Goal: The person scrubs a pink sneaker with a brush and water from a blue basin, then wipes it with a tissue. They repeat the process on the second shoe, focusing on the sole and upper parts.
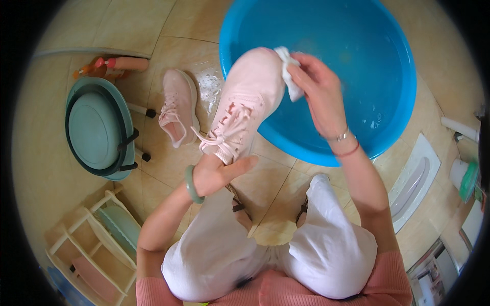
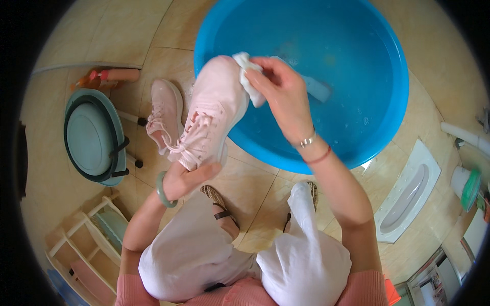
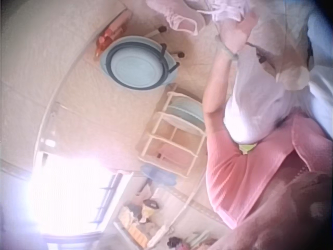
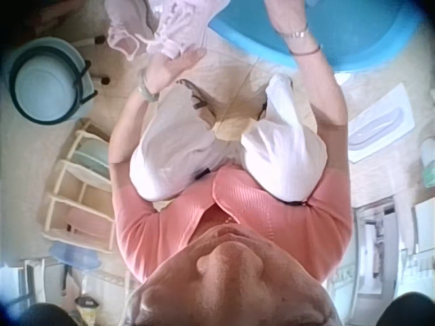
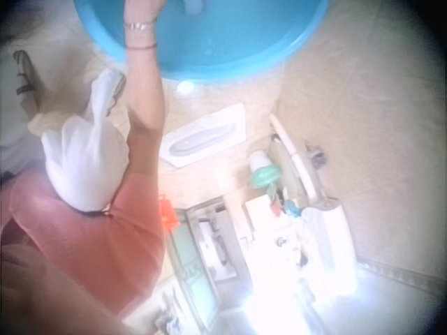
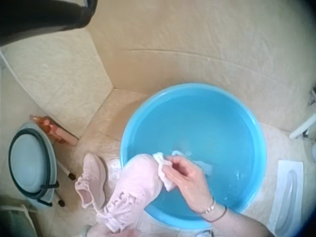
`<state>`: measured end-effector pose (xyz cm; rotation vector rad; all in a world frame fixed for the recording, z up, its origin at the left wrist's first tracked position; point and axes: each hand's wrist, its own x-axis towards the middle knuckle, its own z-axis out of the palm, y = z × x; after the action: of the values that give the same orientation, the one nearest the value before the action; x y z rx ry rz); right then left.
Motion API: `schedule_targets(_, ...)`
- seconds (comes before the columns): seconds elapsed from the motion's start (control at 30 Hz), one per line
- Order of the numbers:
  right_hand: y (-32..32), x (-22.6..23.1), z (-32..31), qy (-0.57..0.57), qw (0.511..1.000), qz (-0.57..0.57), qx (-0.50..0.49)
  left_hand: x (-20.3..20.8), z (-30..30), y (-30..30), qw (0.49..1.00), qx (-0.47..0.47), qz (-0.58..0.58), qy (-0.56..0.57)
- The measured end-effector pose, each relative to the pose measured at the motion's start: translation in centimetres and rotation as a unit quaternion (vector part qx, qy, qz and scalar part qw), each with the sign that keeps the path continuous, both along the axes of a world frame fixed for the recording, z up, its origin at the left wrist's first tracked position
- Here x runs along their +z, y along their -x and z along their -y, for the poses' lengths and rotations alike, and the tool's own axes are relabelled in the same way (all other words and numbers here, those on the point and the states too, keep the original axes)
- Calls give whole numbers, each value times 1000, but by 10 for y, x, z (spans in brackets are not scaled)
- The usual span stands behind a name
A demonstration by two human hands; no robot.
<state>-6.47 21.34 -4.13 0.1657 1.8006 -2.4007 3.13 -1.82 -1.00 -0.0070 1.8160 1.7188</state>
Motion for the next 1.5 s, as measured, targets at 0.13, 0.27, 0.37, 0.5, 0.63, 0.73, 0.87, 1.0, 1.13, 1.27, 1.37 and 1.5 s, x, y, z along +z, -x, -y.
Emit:
schedule_targets(0.13, -38, -2, -7, 16, 999, 21, -30, -16, 14, -2, 962, 140, 155, -178)
schedule_targets(0.27, -37, 3, -11, -3, 1000, 0, -5, 12, -9, 14, 847, 250, 268, -384)
schedule_targets(0.37, -33, 6, -17, 50, 998, 16, -29, 8, -12, 8, 901, 271, 226, -253)
schedule_targets(0.5, -35, 20, -28, 114, 992, 39, -29, 8, -17, 3, 923, 287, 195, -164)
schedule_targets(0.63, -39, 21, -29, 99, 994, 37, 4, 13, -19, 4, 938, 278, 180, -103)
schedule_targets(0.73, -37, 21, -27, 69, 997, 34, 18, 15, -23, 7, 949, 265, 157, -69)
schedule_targets(0.87, -37, 21, -29, 41, 998, 44, 9, 4, -10, 6, 967, 214, 139, 6)
schedule_targets(1.0, -34, 20, -32, 16, 997, 77, 9, 3, -13, 8, 969, 206, 133, 29)
schedule_targets(1.13, -29, 25, -32, 3, 995, 100, 22, 6, -17, 9, 969, 220, 109, 33)
schedule_targets(1.27, -26, 25, -35, 44, 985, 158, 50, 5, -9, 10, 976, 183, 116, 33)
schedule_targets(1.37, -31, 19, -34, 126, 969, 206, 52, 4, -9, 9, 980, 174, 94, 1)
schedule_targets(1.5, -44, 17, -40, 151, 971, 184, 14, -10, 14, 3, 967, 204, 136, -67)
